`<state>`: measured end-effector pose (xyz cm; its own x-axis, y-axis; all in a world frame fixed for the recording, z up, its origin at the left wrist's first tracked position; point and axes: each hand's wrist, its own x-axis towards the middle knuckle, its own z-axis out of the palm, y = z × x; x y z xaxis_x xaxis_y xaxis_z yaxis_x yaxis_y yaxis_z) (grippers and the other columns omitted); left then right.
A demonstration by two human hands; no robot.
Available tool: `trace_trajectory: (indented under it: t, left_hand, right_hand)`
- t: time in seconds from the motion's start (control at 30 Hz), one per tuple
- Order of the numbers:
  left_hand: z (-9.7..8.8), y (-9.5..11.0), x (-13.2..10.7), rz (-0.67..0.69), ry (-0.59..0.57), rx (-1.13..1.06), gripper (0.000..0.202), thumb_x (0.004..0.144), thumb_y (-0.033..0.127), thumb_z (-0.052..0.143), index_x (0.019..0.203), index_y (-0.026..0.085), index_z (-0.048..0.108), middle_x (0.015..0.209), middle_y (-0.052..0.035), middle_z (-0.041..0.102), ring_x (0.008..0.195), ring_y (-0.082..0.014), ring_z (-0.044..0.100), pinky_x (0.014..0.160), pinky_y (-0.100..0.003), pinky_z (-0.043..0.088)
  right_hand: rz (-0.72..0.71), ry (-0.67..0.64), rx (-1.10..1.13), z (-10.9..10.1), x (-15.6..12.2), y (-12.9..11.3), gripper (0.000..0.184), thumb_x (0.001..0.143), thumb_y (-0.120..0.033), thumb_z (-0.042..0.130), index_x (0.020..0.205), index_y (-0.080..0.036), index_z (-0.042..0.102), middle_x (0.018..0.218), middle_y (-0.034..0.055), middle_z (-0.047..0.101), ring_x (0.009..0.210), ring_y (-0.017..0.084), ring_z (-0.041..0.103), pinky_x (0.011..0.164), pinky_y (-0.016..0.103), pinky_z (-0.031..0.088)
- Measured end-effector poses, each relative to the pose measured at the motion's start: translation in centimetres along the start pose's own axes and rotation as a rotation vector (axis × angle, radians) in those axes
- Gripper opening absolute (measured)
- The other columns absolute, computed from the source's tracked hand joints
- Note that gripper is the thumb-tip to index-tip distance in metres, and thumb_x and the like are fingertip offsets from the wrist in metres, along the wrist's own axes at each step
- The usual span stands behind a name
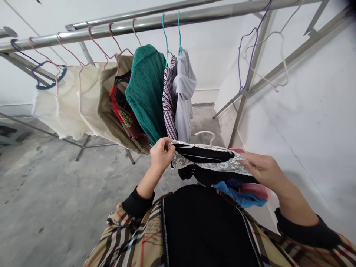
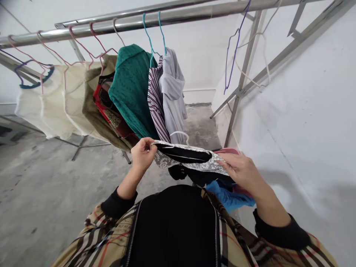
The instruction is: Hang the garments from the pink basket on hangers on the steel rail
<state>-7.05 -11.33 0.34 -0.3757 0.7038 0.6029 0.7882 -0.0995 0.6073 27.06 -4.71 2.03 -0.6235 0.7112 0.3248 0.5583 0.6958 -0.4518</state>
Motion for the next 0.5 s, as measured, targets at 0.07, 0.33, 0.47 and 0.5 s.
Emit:
trace_trajectory:
  t: [0.07,0.33,0.47,0.5]
  left_hand:
    - [0.0,-0.1,0.0,-0.015,-0.009,0.022,0.016,0.072,0.014,0.055,0.086,0.019,0.063,0.064,0.0044,0.059,0.055,-0.0097,0.054,0.058,-0.021,0.045]
    - [-0.8,0.0,-0.1,0.028,0.015,0.037,0.016,0.073,0.014,0.055,0.086,0.018,0.062,0.064,0.0039,0.059,0.055,-0.0096,0.055,0.058,-0.021,0.046]
    - [-0.9,0.1,-1.0,0.136,-0.071,0.02,0.016,0.073,0.014,0.056,0.087,0.019,0.063,0.064,0.0042,0.059,0.056,-0.0092,0.056,0.058,-0.02,0.046]
    - [-0.8,0.2,-1.3,0.167,-0.111,0.008,0.016,0.074,0.014,0.056,0.088,0.019,0.063,0.064,0.0041,0.059,0.056,-0.009,0.056,0.057,-0.02,0.046]
  right_hand:
    - [-0.011,-0.057,-0.008,0.0,0.2,-0.3,0.03,0.094,-0.041,0.049,0.101,-0.026,0.074,0.097,0.0006,0.077,0.088,0.022,0.074,0.079,0.033,0.057]
    - [0.005,-0.059,0.046,0.7,0.6,-0.1,0.029,0.093,-0.041,0.05,0.102,-0.027,0.074,0.095,0.0007,0.078,0.085,0.021,0.073,0.078,0.032,0.056]
    - [0.086,0.068,0.02,0.8,0.4,0.2,0.03,0.094,-0.039,0.049,0.099,-0.024,0.074,0.095,0.0034,0.077,0.085,0.023,0.073,0.075,0.032,0.055]
    - [0.1,0.096,0.016,0.7,0.3,0.2,0.03,0.093,-0.04,0.05,0.098,-0.023,0.074,0.093,0.0038,0.077,0.084,0.024,0.073,0.074,0.033,0.054]
